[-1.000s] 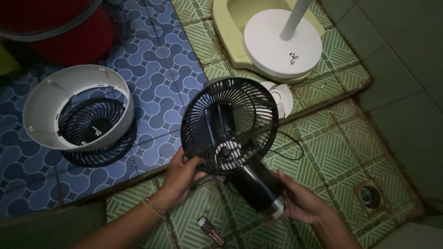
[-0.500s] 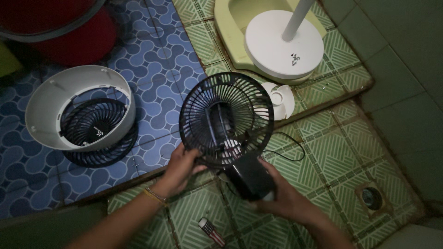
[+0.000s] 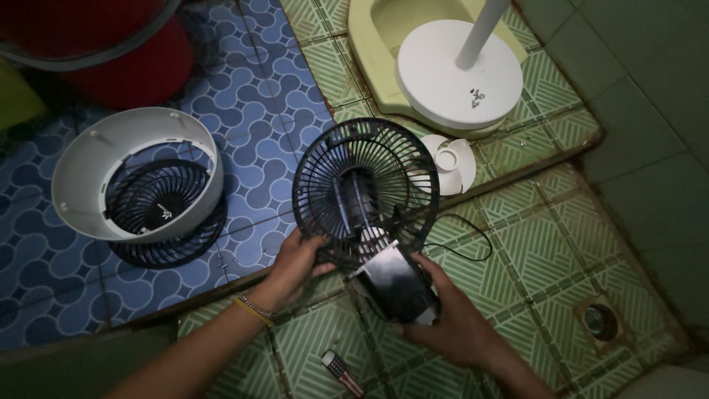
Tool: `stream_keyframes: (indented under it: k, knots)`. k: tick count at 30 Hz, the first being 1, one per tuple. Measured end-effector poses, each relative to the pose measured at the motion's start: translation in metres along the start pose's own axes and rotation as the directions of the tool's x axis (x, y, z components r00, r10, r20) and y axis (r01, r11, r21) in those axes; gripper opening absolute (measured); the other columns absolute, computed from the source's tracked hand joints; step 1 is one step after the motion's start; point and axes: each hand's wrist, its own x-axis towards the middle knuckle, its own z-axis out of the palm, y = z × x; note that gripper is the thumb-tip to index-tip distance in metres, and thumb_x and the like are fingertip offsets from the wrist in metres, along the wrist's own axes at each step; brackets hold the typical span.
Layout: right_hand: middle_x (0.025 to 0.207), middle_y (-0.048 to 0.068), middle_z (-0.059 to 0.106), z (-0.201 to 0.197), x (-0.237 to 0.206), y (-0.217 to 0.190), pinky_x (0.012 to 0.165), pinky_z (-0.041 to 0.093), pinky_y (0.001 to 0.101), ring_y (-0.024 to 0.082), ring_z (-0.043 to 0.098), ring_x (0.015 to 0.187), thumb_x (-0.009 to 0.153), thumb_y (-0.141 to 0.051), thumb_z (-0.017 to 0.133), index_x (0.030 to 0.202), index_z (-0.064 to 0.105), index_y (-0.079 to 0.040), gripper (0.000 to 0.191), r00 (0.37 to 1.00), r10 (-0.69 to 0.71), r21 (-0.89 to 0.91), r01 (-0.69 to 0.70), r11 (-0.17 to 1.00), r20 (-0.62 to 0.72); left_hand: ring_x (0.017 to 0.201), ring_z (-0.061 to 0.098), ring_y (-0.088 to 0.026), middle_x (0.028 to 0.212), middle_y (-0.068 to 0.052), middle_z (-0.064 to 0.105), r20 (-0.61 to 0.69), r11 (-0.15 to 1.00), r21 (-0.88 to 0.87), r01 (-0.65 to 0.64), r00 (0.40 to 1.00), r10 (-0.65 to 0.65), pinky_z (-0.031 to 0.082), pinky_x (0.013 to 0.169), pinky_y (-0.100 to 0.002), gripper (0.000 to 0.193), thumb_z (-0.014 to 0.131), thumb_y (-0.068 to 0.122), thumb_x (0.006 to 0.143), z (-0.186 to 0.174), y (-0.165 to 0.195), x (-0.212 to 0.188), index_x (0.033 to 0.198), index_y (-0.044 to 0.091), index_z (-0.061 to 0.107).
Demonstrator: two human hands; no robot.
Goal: The person services a small desk fan on a tiled floor. They use a screwdriver to unscrew the blade nut, remove the fan blade and motor housing, handle the motor and base, and then reattach the front grille over the fan head.
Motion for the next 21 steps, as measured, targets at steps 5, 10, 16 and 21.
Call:
stream_keyframes:
  k: [5, 10, 16, 21]
  knots:
    - [0.126, 0.005, 0.055, -0.004, -0.004, -0.005, 0.076, 0.060, 0.0324, 0.019, 0.062, 0.111, 0.062, -0.013, 0.091, 0.161, 0.034, -0.026, 0.115, 0.994, -0.004, -0.238, -0.023, 0.971, -0.111, 0.101, 0.066, -0.022, 0.121, -0.011, 0.066, 0.013, 0.942, 0.215, 0.256, 0.964, -0.265, 0.059, 0.085, -0.044, 0.065, 0.059, 0.061, 0.097, -0.004, 0.009, -0.025, 0.135, 0.008, 0.060]
    - [0.131, 0.007, 0.060, -0.002, -0.003, -0.005, 0.068, 0.058, 0.0323, 0.018, 0.068, 0.099, 0.067, -0.015, 0.087, 0.157, 0.038, -0.016, 0.103, 0.990, -0.023, -0.038, 0.018, 0.999, -0.140, 0.123, 0.065, -0.023, 0.136, -0.012, 0.063, 0.418, 0.895, 0.248, 0.371, 0.792, -0.445, 0.059, 0.098, -0.041, 0.063, 0.060, 0.055, 0.094, -0.003, 0.012, -0.077, 0.142, 0.016, 0.047]
    - [0.126, 0.012, 0.067, 0.015, -0.006, -0.012, 0.076, 0.063, 0.0317, 0.018, 0.074, 0.098, 0.069, -0.025, 0.092, 0.148, 0.043, -0.008, 0.095, 0.970, -0.110, -0.125, 0.084, 0.989, -0.215, 0.110, 0.065, -0.018, 0.123, -0.004, 0.066, 0.429, 0.938, -0.254, 0.235, 0.897, -0.108, 0.056, 0.090, -0.037, 0.053, 0.064, 0.044, 0.094, 0.066, -0.014, -0.098, 0.136, 0.013, 0.056]
    - [0.132, 0.017, 0.056, 0.016, -0.014, -0.017, 0.080, 0.060, 0.0347, 0.026, 0.067, 0.108, 0.065, -0.019, 0.093, 0.143, 0.047, -0.005, 0.091, 0.892, -0.355, -0.313, 0.265, 0.912, -0.279, 0.097, 0.072, -0.019, 0.107, -0.006, 0.076, 0.311, 0.893, -0.334, 0.303, 0.929, -0.199, 0.058, 0.086, -0.038, 0.049, 0.062, 0.047, 0.093, 0.083, -0.007, -0.098, 0.120, 0.006, 0.067]
